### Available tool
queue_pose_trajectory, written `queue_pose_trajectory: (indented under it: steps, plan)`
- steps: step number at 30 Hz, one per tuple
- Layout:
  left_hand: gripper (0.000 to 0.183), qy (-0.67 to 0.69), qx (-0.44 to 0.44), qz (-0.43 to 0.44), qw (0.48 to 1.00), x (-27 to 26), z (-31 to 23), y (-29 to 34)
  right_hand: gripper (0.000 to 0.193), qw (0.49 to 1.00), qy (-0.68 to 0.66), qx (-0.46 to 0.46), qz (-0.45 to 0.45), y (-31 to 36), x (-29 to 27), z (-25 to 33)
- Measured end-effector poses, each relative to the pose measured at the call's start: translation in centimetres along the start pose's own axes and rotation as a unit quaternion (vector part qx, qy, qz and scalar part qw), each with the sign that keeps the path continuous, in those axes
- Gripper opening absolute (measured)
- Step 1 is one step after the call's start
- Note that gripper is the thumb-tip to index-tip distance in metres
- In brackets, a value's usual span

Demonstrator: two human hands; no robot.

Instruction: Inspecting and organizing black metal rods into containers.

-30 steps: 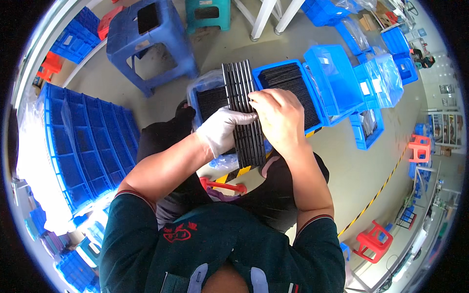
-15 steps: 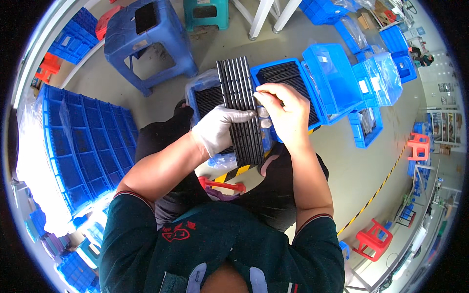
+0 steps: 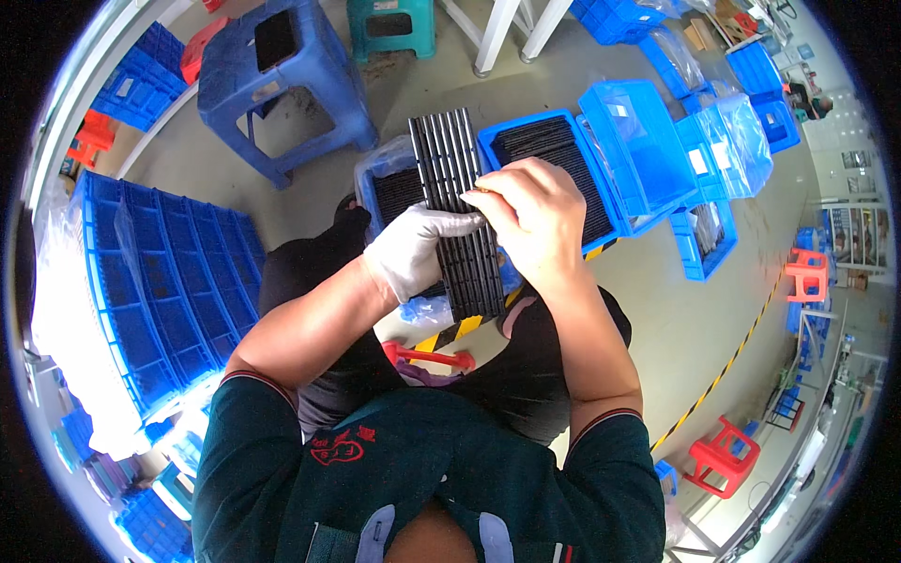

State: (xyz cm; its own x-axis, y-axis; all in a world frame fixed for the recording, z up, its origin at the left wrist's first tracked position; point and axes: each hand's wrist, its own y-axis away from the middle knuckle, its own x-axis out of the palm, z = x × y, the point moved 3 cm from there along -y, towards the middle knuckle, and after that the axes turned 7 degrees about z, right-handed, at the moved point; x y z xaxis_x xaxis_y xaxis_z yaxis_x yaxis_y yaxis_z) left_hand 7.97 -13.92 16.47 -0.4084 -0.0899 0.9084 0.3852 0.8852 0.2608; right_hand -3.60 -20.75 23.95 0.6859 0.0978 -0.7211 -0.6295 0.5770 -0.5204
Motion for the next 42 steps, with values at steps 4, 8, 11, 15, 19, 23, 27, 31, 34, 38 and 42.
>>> queue_pose_trajectory:
  steps: [4, 8, 11, 15, 19, 23, 27, 31, 34, 38, 42]
  plan:
    - [0.023, -0.002, 0.01, 0.008, 1.0, -0.2, 0.1, -0.1, 0.015, 0.998, 0.049, -0.044, 0.014, -0.4, 0.1, 0.3]
    - [0.023, -0.007, 0.005, -0.027, 1.0, -0.2, 0.2, -0.3, 0.014, 1.0, -0.004, -0.021, -0.006, -0.2, -0.3, 0.2]
    - [0.024, 0.023, 0.0, 0.002, 1.0, 0.5, -0.2, -0.1, 0.014, 0.996, -0.073, 0.051, -0.013, -0.1, -0.9, -0.1]
    - [0.026, 0.014, -0.001, 0.02, 1.0, 1.0, -0.3, -0.1, 0.012, 0.973, -0.183, 0.138, -0.005, 0.6, 0.2, -2.2]
    - [0.026, 0.019, 0.012, 0.03, 0.999, 1.1, -0.5, 0.0, 0.013, 0.96, -0.236, 0.152, -0.011, 0.9, 0.6, -2.7]
    - [0.027, 0.029, 0.002, 0.032, 0.999, 1.0, -0.5, 0.0, 0.015, 0.963, -0.223, 0.148, 0.015, 0.9, 0.5, -2.6]
    - [0.025, 0.034, -0.007, 0.001, 0.999, 1.5, -0.6, 0.3, 0.016, 0.961, -0.223, 0.161, 0.032, 0.9, 0.4, -2.6]
    - [0.023, 0.029, 0.007, 0.018, 0.999, 0.0, -0.1, 0.0, 0.014, 0.993, -0.104, 0.053, 0.012, 0.4, 0.7, -0.8]
    - [0.023, 0.036, 0.007, 0.017, 0.999, 0.0, 0.1, 0.0, 0.013, 1.0, 0.015, -0.022, -0.003, 0.0, 0.4, 0.3]
    - [0.025, 0.024, 0.0, 0.004, 1.0, -0.6, 0.6, -0.2, 0.014, 0.996, 0.07, -0.049, 0.024, -0.3, 0.5, 0.5]
    - [0.024, 0.021, 0.001, 0.019, 1.0, -0.8, 0.7, -0.3, 0.014, 0.997, 0.061, -0.031, 0.045, 0.0, 0.5, 0.1]
